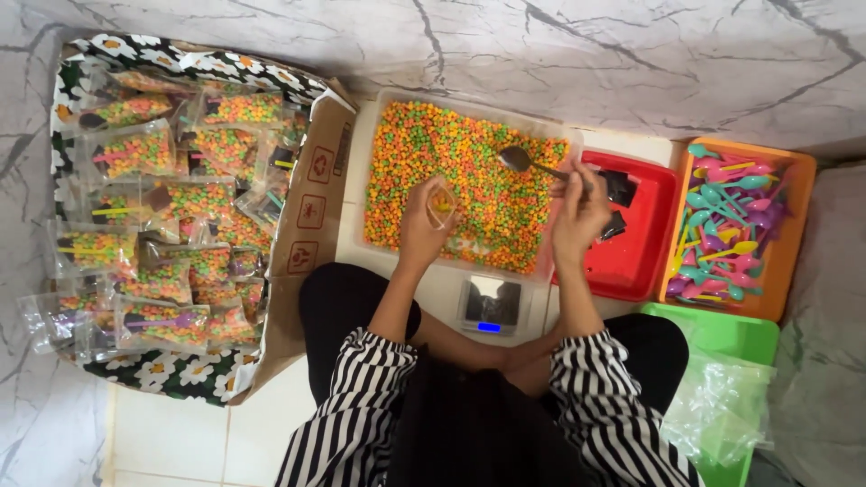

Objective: Packaging small colorful food items into plastic bags using a spoon and a digital scale.

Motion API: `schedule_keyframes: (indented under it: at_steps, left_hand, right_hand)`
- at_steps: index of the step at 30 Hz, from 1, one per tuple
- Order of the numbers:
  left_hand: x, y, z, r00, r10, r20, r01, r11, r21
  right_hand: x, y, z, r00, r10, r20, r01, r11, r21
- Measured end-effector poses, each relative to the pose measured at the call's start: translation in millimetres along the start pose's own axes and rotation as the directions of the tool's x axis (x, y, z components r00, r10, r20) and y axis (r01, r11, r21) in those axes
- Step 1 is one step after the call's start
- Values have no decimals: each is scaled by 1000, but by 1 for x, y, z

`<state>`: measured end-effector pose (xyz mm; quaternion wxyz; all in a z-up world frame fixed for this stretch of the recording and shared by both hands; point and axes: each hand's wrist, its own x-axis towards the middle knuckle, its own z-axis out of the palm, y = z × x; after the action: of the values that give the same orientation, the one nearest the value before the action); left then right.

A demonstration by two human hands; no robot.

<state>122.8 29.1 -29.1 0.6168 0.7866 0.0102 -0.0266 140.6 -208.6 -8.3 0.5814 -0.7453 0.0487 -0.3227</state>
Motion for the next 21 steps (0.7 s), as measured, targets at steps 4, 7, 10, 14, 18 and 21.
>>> schedule_keyframes:
  at_steps: [4,7,10,14,18,21]
  left_hand:
    - [-7,-1,-7,1000,-10,-3,10,1000,-1]
    - [-14,-2,-13,999,20,-27,-21,999,-42]
    - [-17,-5,-17,998,25,-53,-27,999,-33]
    - [-16,-2,-20,998,15,-55,-16,999,-27]
    - [-12,-1,-17,998,40,-57,-40,999,2]
    - [-9,2,-11,997,50,-54,-49,999,20]
  right_hand:
    - [-28,81,12,995,96,-38,-94,995,45]
    - [-50,96,38,953,296,-62,-283,946,155]
    - [-72,113,60,894,449,-8,-434,869,238]
    - [-81,114,65,744,666,50,-642,691,332]
    - [-34,54,44,755,649,90,-625,673,395]
    - [3,18,18,842,530,101,-532,783,323]
